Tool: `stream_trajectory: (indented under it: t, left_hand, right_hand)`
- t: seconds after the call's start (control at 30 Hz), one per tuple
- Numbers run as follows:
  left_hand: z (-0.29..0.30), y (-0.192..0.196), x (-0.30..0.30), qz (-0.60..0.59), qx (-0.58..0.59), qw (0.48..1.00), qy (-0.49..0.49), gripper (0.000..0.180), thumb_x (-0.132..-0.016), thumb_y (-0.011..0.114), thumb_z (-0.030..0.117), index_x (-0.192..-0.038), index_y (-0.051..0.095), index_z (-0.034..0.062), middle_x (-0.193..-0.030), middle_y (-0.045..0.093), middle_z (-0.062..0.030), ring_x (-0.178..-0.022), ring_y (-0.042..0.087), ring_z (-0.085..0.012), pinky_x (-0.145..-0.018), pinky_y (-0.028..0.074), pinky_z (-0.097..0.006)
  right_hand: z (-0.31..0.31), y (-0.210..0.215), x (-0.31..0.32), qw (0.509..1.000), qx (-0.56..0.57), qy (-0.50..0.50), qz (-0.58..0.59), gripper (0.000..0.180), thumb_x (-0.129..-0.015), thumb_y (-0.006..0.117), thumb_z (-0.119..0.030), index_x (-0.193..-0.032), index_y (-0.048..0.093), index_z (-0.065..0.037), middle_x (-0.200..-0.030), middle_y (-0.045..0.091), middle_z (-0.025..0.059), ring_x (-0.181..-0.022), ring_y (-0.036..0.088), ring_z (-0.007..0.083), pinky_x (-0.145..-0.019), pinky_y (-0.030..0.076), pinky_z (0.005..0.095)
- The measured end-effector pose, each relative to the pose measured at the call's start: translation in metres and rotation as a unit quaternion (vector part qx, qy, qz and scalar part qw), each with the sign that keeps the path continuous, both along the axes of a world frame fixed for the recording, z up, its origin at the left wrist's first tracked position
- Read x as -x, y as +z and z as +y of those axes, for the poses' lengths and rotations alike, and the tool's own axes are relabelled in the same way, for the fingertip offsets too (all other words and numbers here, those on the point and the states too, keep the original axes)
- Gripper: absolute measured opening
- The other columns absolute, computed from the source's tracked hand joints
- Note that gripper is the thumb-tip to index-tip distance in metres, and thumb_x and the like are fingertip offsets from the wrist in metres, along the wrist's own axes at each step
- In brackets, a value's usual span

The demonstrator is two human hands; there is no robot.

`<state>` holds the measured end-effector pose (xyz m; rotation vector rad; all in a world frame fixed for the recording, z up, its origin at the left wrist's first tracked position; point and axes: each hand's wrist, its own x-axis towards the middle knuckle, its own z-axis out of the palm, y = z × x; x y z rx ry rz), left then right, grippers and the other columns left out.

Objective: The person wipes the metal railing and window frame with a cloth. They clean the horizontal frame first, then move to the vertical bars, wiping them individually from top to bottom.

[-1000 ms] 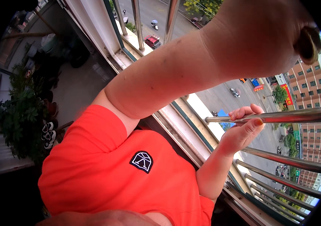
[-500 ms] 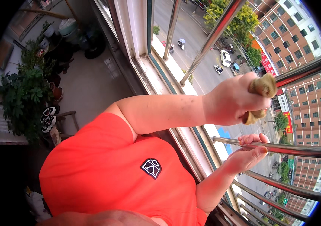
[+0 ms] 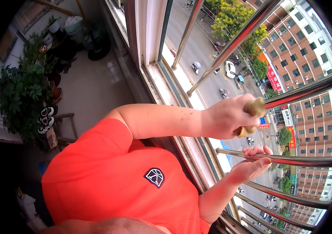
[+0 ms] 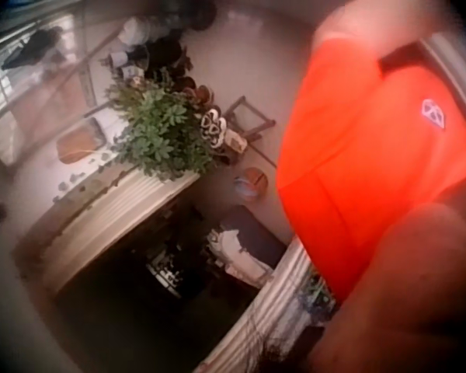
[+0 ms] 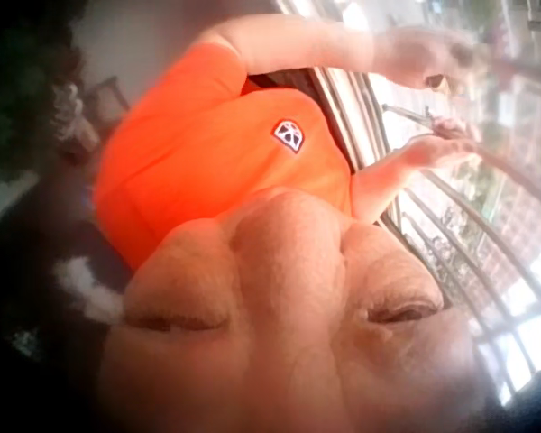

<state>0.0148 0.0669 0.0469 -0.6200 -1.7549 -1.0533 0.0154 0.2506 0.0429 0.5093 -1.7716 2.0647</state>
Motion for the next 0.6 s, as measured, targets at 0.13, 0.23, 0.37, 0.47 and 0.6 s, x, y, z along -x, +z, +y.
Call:
stream_trajectory:
  t: [0.13, 0.23, 0.37, 0.47, 0.6]
  left_hand:
    - [0.012, 0.103, 0.040, 0.187, -0.052, 0.979, 0.068, 0.020, -0.072, 0.078, 0.010, -0.090, 0.071, 0.0124, -0.098, 0.063, -0.0087, -0.098, 0.059, -0.0295, -0.083, 0.051, -0.038]
    - [0.024, 0.163, 0.041, 0.197, -0.064, 0.967, 0.148, 0.011, -0.069, 0.076, 0.008, -0.080, 0.073, 0.0104, -0.093, 0.069, -0.0033, -0.097, 0.062, -0.0280, -0.084, 0.053, -0.038]
    - [0.021, 0.155, 0.046, 0.168, -0.039, 0.975, 0.138, 0.013, -0.078, 0.072, 0.010, -0.091, 0.074, 0.0106, -0.101, 0.067, -0.0082, -0.098, 0.064, -0.0289, -0.082, 0.056, -0.038]
    - [0.029, 0.139, 0.048, 0.149, -0.065, 0.984, 0.079, 0.011, -0.075, 0.074, 0.008, -0.085, 0.071, 0.0123, -0.095, 0.069, -0.0061, -0.095, 0.066, -0.0281, -0.078, 0.057, -0.039]
    - [0.012, 0.116, 0.037, 0.118, -0.049, 0.992, 0.010, 0.019, -0.075, 0.075, 0.009, -0.092, 0.067, 0.0147, -0.095, 0.066, -0.0055, -0.093, 0.064, -0.0299, -0.075, 0.056, -0.041]
  right_hand:
    - [-0.006, 0.001, -0.001, 1.000, -0.005, 0.005, -0.001, 0.068, -0.096, 0.050, -0.068, -0.115, 0.049, -0.003, -0.077, 0.047, 0.0029, -0.069, 0.046, 0.0133, -0.065, 0.042, 0.0304]
    - [-0.001, 0.000, -0.001, 1.000, -0.013, -0.006, 0.003, 0.068, -0.096, 0.050, -0.069, -0.115, 0.050, -0.004, -0.076, 0.048, 0.0026, -0.068, 0.045, 0.0131, -0.065, 0.042, 0.0305]
    - [-0.002, 0.001, -0.003, 1.000, -0.011, -0.005, -0.008, 0.068, -0.096, 0.049, -0.069, -0.115, 0.050, -0.004, -0.075, 0.047, 0.0026, -0.067, 0.045, 0.0129, -0.066, 0.042, 0.0308]
    - [0.008, -0.002, -0.003, 1.000, -0.028, -0.012, -0.002, 0.067, -0.097, 0.049, -0.069, -0.114, 0.049, -0.004, -0.075, 0.047, 0.0029, -0.067, 0.045, 0.0128, -0.067, 0.042, 0.0306]
    - [0.000, 0.000, -0.003, 1.000, -0.012, -0.011, -0.013, 0.066, -0.097, 0.047, -0.069, -0.114, 0.049, -0.004, -0.076, 0.047, 0.0034, -0.068, 0.045, 0.0130, -0.067, 0.043, 0.0303]
